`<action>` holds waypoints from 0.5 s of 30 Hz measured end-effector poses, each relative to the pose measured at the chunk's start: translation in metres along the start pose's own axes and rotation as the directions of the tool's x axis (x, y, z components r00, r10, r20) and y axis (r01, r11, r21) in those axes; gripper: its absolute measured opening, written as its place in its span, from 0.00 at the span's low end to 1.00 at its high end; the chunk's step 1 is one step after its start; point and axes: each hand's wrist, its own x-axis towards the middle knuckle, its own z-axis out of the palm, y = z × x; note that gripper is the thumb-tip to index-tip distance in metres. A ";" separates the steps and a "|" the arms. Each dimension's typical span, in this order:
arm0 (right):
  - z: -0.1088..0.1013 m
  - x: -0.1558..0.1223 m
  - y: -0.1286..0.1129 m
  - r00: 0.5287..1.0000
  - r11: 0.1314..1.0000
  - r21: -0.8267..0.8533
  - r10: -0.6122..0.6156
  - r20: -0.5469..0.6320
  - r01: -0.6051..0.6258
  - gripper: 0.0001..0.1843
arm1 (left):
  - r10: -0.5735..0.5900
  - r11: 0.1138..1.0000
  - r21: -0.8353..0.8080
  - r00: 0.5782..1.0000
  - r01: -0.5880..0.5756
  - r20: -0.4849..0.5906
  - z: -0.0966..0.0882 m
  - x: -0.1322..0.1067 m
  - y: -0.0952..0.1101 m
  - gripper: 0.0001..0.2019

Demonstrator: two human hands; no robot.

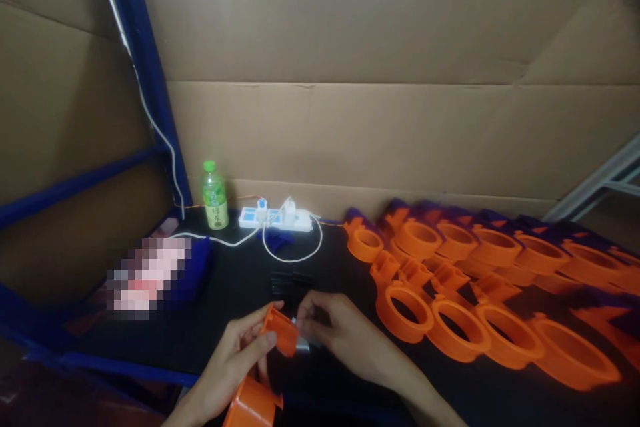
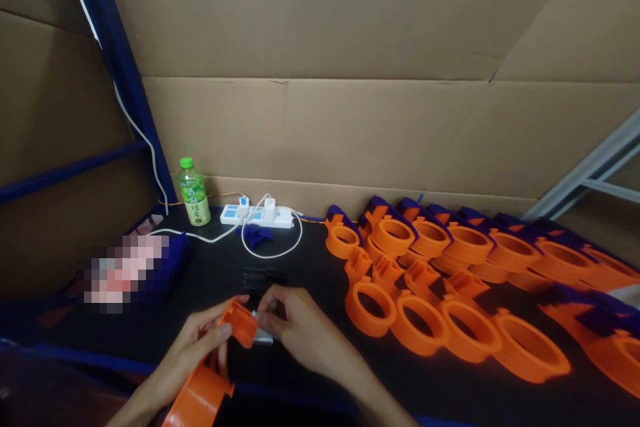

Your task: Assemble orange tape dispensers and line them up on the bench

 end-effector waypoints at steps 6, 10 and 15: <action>0.003 0.013 -0.003 0.999 0.999 0.006 -0.035 0.039 0.035 0.05 | 0.023 0.999 0.036 1.000 -0.023 0.007 -0.002 0.003 -0.007 0.28; 0.005 0.022 -0.008 0.995 0.998 0.013 -0.069 0.068 0.068 0.05 | 0.036 0.997 0.072 0.999 -0.037 0.022 -0.001 0.004 -0.003 0.26; 0.007 0.029 -0.011 0.993 0.996 0.022 -0.090 0.081 0.088 0.06 | 0.054 0.993 0.104 0.997 -0.059 0.046 -0.001 0.004 0.002 0.24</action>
